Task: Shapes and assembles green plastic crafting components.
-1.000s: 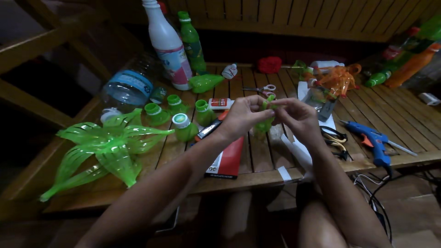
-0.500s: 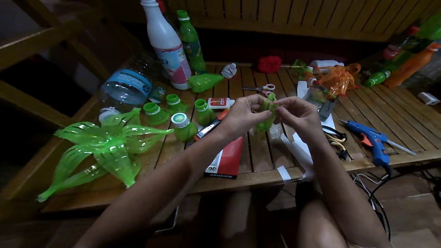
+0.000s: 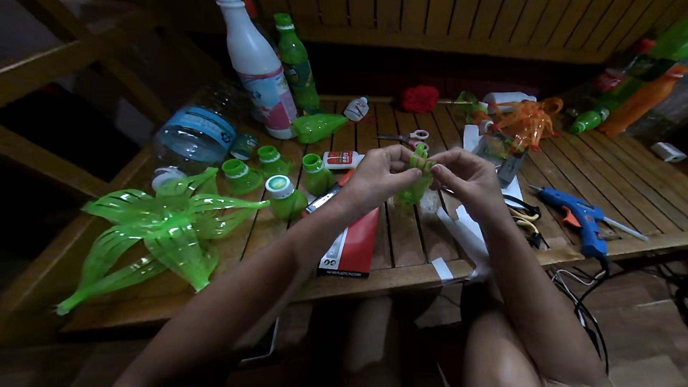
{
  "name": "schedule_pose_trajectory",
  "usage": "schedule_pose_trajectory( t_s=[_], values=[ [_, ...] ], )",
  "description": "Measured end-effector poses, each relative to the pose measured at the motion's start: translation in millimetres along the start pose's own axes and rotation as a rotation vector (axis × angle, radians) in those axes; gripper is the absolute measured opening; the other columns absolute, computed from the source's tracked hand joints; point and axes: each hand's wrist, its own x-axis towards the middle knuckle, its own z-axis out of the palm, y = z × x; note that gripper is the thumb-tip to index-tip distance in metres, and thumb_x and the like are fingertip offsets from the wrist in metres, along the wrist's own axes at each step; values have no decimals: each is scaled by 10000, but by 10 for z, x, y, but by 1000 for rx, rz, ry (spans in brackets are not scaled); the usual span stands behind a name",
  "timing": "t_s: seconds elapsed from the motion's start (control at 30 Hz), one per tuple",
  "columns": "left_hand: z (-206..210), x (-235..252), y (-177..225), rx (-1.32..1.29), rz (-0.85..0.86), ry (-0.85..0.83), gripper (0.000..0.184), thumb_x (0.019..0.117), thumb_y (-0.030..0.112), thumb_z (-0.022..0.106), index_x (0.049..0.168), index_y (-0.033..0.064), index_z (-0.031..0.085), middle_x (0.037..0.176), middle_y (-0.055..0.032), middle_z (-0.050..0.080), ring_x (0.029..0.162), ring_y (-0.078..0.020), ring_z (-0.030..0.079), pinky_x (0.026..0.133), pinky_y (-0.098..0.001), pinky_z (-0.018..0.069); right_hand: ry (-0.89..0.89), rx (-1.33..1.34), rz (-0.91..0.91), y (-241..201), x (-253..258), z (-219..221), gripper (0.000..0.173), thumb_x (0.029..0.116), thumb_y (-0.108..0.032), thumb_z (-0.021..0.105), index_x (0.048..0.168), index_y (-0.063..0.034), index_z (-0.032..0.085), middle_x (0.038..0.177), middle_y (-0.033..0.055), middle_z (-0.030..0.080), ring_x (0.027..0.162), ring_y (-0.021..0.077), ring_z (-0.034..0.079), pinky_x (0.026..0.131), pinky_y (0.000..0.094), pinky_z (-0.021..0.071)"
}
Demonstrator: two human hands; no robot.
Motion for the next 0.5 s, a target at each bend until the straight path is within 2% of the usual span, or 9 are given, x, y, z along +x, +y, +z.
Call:
schedule_pose_trajectory(
  t_s=[0.13,0.2,0.37,0.5],
  values=[
    [-3,5,-15,15,25,1,113,953,10,669,1063,27,648,866,8,732,765,-8,684,720,-180,568,1,-6,-10,12,4,-8,120,958,-19,642,1070,-20,686,1051,21,625,725,22,625,640,175,575],
    [-1,6,-9,24,19,6,116,950,13,678,1062,18,649,871,0,734,768,-9,687,725,-181,570,10,-18,-8,11,5,-8,121,960,-24,644,1072,-24,690,1076,20,625,727,16,622,636,170,569],
    [-16,21,-18,24,24,7,105,965,21,663,1070,24,650,876,-2,729,771,-11,685,728,-179,571,-7,42,6,5,32,-6,141,953,-4,639,1087,-23,675,924,-37,711,732,16,672,682,204,598],
    [-21,24,-23,39,29,17,105,969,35,663,1074,30,652,884,3,727,777,-10,682,734,-179,567,-29,51,25,-13,28,-7,164,953,4,638,1113,-14,666,936,-27,711,748,27,680,696,213,604]
  ],
)
